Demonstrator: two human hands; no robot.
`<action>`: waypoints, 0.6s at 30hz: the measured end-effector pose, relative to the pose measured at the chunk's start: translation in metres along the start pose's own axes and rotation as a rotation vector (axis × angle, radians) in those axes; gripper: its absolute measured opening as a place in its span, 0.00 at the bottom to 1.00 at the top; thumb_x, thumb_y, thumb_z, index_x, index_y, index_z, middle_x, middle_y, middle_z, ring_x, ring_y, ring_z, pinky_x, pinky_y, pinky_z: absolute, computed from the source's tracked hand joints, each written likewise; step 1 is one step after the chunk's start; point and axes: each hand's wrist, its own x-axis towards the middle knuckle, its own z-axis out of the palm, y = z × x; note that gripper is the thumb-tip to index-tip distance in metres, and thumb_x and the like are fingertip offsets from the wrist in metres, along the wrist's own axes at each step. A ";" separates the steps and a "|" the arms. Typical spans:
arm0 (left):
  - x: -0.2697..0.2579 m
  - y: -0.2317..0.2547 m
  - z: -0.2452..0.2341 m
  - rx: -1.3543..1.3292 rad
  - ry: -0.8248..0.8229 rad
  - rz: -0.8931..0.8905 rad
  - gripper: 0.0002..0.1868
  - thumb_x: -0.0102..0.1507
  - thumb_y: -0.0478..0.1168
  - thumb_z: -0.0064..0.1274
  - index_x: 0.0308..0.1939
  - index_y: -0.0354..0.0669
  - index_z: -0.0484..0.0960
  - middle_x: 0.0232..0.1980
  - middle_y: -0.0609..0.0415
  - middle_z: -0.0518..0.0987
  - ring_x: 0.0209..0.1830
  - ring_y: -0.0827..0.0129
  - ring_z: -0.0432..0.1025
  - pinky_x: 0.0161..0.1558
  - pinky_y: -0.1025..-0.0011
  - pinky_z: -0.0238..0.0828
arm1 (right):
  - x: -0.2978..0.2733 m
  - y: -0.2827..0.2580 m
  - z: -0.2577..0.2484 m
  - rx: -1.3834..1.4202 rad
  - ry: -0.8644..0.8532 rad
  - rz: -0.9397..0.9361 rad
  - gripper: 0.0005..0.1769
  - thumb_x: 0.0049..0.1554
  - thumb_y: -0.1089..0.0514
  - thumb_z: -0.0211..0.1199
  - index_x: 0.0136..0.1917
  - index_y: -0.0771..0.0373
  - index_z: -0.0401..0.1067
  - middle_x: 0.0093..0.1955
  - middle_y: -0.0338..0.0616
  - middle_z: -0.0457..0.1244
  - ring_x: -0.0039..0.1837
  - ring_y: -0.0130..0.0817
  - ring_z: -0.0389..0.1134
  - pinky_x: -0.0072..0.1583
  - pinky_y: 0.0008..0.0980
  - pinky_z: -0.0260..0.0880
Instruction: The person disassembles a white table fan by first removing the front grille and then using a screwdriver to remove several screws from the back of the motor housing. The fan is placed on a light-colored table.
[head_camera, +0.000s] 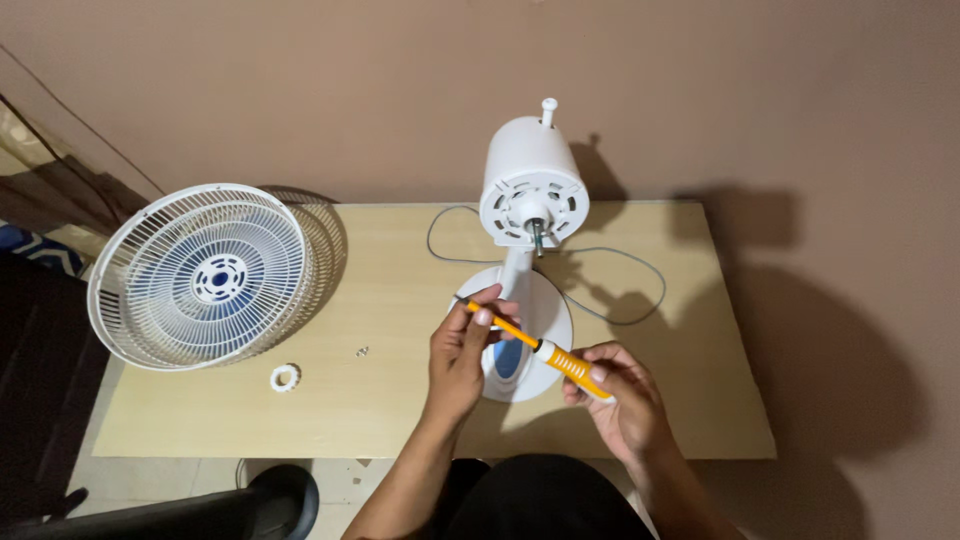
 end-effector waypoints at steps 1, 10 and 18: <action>0.002 0.001 0.010 -0.008 0.010 -0.049 0.20 0.73 0.43 0.44 0.64 0.34 0.76 0.49 0.49 0.83 0.47 0.69 0.78 0.49 0.71 0.78 | 0.000 -0.008 0.000 -0.074 -0.057 0.022 0.14 0.60 0.64 0.57 0.58 0.71 0.67 0.53 0.58 0.67 0.47 0.43 0.71 0.49 0.42 0.72; -0.009 -0.028 0.044 0.008 -0.160 -0.148 0.16 0.73 0.39 0.46 0.61 0.33 0.79 0.44 0.50 0.84 0.42 0.72 0.78 0.45 0.72 0.77 | -0.005 -0.020 -0.010 -0.512 -0.338 0.093 0.18 0.66 0.59 0.51 0.67 0.67 0.62 0.54 0.51 0.67 0.42 0.29 0.67 0.48 0.30 0.70; -0.007 -0.039 0.060 0.049 -0.115 -0.131 0.18 0.74 0.42 0.42 0.60 0.34 0.78 0.43 0.52 0.85 0.46 0.74 0.78 0.52 0.76 0.76 | 0.000 -0.002 -0.027 -0.633 -0.296 -0.009 0.16 0.72 0.55 0.47 0.50 0.67 0.69 0.41 0.41 0.65 0.41 0.26 0.66 0.46 0.28 0.69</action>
